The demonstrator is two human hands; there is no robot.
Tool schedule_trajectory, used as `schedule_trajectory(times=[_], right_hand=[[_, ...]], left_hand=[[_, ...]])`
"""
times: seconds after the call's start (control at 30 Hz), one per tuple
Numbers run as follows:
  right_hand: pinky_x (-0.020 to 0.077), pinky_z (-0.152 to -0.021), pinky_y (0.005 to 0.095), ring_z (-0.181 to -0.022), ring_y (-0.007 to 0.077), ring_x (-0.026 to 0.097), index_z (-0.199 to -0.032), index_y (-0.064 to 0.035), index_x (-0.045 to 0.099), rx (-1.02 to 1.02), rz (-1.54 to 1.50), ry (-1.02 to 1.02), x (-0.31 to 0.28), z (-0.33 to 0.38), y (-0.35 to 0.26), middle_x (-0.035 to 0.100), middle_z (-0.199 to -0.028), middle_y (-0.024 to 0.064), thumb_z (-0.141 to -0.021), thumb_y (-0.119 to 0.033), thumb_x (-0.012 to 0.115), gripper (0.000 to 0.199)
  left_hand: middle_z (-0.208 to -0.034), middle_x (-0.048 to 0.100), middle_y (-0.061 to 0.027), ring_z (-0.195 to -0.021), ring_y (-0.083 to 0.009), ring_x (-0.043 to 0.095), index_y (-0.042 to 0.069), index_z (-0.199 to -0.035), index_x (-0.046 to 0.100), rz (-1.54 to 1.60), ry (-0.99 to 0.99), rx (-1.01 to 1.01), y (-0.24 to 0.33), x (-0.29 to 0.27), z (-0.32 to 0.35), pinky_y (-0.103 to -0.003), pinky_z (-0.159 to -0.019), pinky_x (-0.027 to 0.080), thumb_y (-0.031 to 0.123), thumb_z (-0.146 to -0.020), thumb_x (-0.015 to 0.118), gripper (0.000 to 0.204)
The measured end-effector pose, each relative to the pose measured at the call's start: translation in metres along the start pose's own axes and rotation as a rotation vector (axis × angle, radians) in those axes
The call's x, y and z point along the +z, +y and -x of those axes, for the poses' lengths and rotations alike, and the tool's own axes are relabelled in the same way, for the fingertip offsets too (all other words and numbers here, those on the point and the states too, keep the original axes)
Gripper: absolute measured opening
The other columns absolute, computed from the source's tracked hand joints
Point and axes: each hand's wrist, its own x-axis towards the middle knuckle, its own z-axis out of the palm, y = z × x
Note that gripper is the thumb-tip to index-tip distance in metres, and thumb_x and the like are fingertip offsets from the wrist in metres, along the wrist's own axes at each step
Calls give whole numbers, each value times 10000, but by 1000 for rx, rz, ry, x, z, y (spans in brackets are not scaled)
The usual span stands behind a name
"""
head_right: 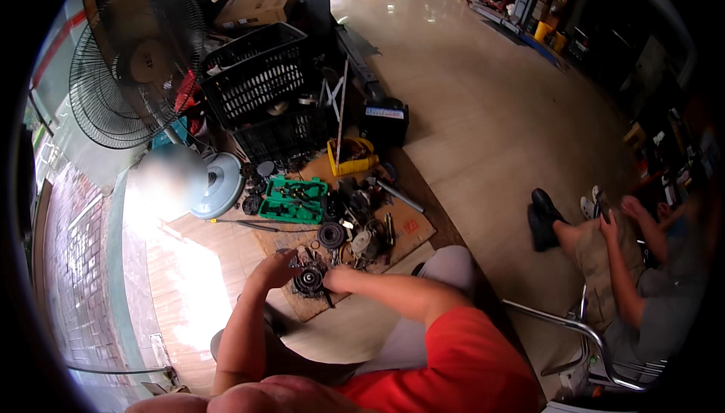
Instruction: The person disassembles mechanical engine components by hand, picking up gears, washers, and shafts from a cardboard workspace and separating them.
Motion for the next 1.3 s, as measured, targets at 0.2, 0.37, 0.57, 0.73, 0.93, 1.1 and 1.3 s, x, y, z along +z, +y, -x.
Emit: schedule_trajectory(times=[0.2,0.37,0.57,0.73,0.93,1.1,1.3], right_hand=[[516,-714,466,-889,334,655,-887,-101,647,-15,43,-66,-1,-3,2,669,-892,125,-690,-40,644,206],[519,-714,463,-894,328,658,-909,-108,660,-15,93,-85,8,-10,8,674,-896,115,-691,-51,642,227],[532,-683,459,-885,316,663,-864,-92,685,-40,75,-90,18,-15,9,681,-895,117,-707,-73,626,169],[540,-678,451,-867,322,666,-852,-77,702,-33,61,-41,16,-11,8,689,-905,125,-708,-89,614,169],[542,-665,447,-835,325,669,-802,-77,702,-70,57,53,20,-16,9,690,-869,124,-711,-98,599,139],[544,-641,430,-811,313,671,-796,-81,704,-68,62,125,25,-14,13,689,-831,119,-714,-122,602,138],[538,-643,438,-815,316,670,-793,-77,702,15,57,64,19,-16,6,688,-849,117,-730,-145,593,143]], left_hand=[[-1074,627,-250,-1019,-380,603,85,-1330,464,-8,12,33,-11,10,-3,-452,-863,479,370,-829,616,596],[-1070,628,-251,-1022,-381,601,83,-1325,473,-14,14,45,-12,11,-8,-451,-867,477,375,-824,622,598],[-1051,637,-238,-1011,-385,603,51,-1285,500,25,13,31,0,5,0,-452,-854,480,364,-815,635,581],[-1096,629,-210,-1039,-373,589,17,-1229,535,38,17,38,7,0,2,-441,-863,475,343,-815,631,536],[-1126,621,-213,-1067,-366,582,21,-1225,544,60,45,66,4,6,1,-435,-883,471,338,-815,633,527],[-1134,616,-223,-1072,-372,580,30,-1253,532,39,19,57,5,10,-5,-442,-888,469,348,-810,645,557],[-1134,614,-231,-1071,-375,581,46,-1289,515,40,28,53,-7,16,-4,-444,-894,470,349,-808,650,584]])
